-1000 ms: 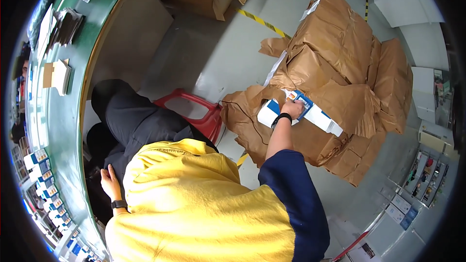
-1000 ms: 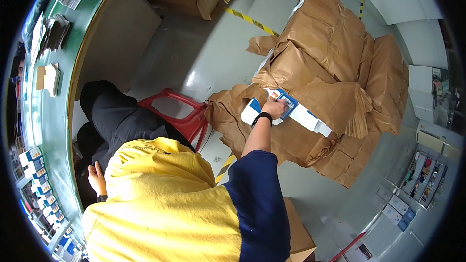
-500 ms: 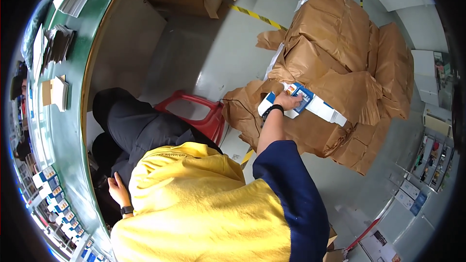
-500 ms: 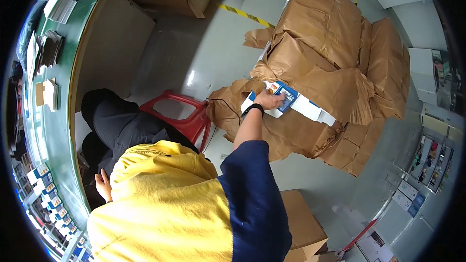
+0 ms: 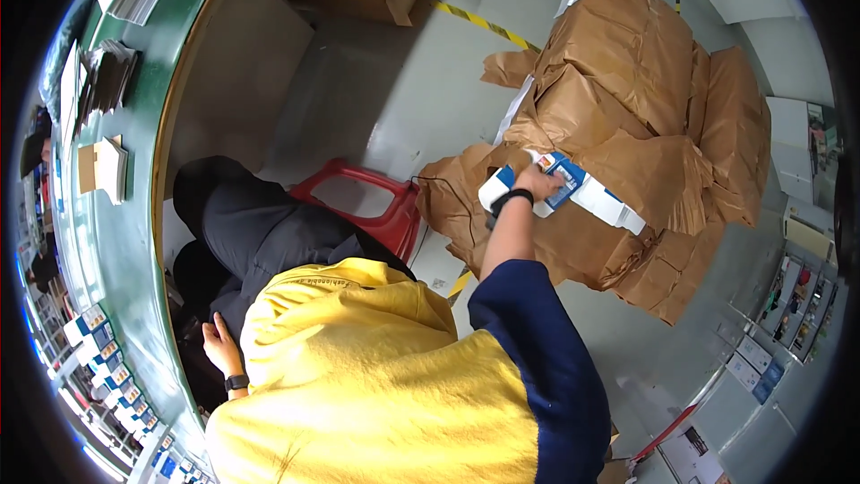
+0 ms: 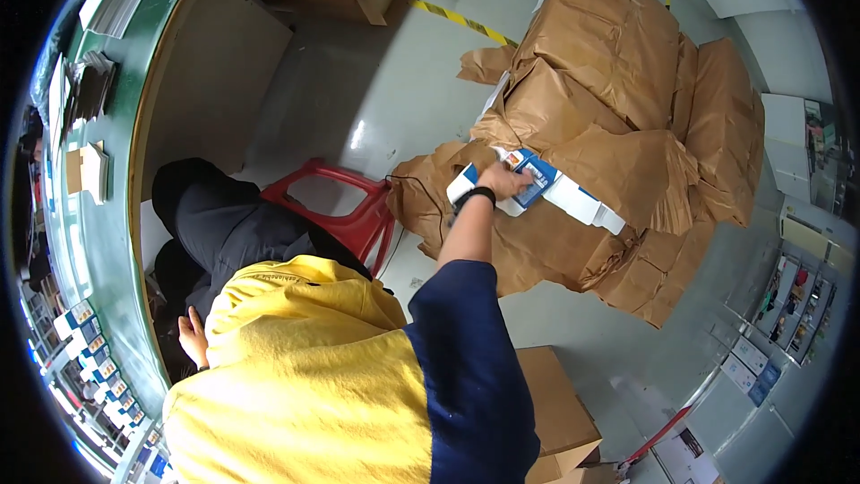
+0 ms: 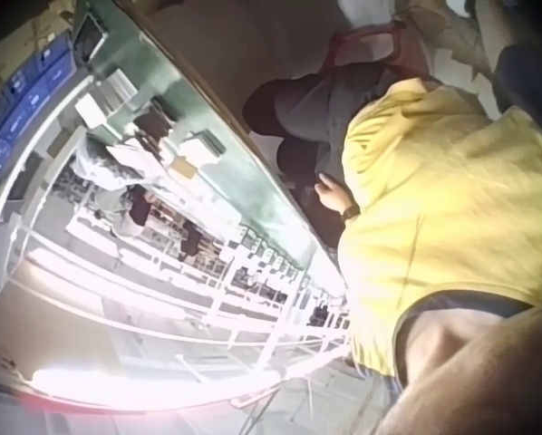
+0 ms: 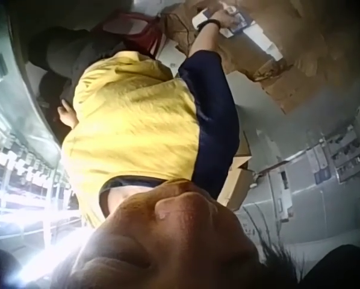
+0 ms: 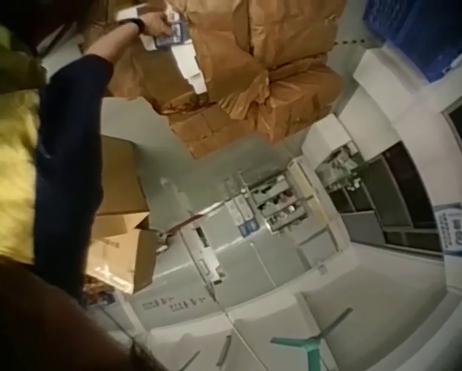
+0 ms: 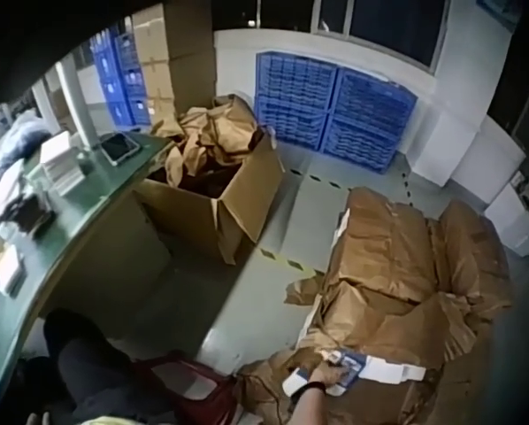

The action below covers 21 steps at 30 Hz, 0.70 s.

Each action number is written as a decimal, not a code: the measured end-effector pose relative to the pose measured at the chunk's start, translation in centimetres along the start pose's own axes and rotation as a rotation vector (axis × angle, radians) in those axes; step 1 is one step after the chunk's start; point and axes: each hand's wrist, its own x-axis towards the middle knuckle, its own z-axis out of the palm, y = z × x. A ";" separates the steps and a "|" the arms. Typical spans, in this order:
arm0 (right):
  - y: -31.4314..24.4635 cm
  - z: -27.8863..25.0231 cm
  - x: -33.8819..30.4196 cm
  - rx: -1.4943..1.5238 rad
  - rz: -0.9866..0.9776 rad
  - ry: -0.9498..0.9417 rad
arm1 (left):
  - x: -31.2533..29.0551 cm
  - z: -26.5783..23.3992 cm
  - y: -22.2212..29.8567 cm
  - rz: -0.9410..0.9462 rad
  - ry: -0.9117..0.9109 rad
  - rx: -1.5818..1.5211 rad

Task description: The person folds blue and white boxes, inserts white paper leaflets and brown cardboard pieces into them, and places the boxes on a conveyor belt. After clearing the workspace, they gather discarded box flats from the floor and stack them on the table.

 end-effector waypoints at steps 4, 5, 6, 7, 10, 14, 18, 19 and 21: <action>1.6 -2.1 0.8 0.058 -0.192 -0.103 | -0.2 0.0 0.1 -0.006 0.009 -0.018; 1.4 -2.1 1.1 0.052 -0.195 -0.104 | 0.1 0.1 0.4 0.000 -0.001 -0.027; 0.5 -1.9 1.7 -0.064 -0.157 -0.133 | 0.1 0.0 0.5 0.007 -0.012 -0.036; -1.3 -2.7 1.7 -0.180 -0.118 -0.157 | 0.1 0.0 0.2 0.007 -0.019 -0.036; -2.4 -2.9 1.2 -0.324 -0.110 -0.153 | 0.0 0.1 -0.3 -0.009 0.003 -0.011; -2.7 -2.7 0.5 -0.358 -0.113 -0.114 | 0.0 0.2 -0.2 -0.034 -0.008 -0.001; -2.0 -2.9 1.0 -0.326 -0.088 -0.106 | -0.3 0.3 -0.1 -0.048 0.006 -0.028; -1.7 -3.1 1.0 -0.341 -0.173 -0.087 | -0.3 0.3 0.0 -0.052 0.008 -0.030; -1.7 -2.8 1.2 -0.355 -0.260 -0.066 | -0.2 0.2 0.2 -0.042 0.021 -0.012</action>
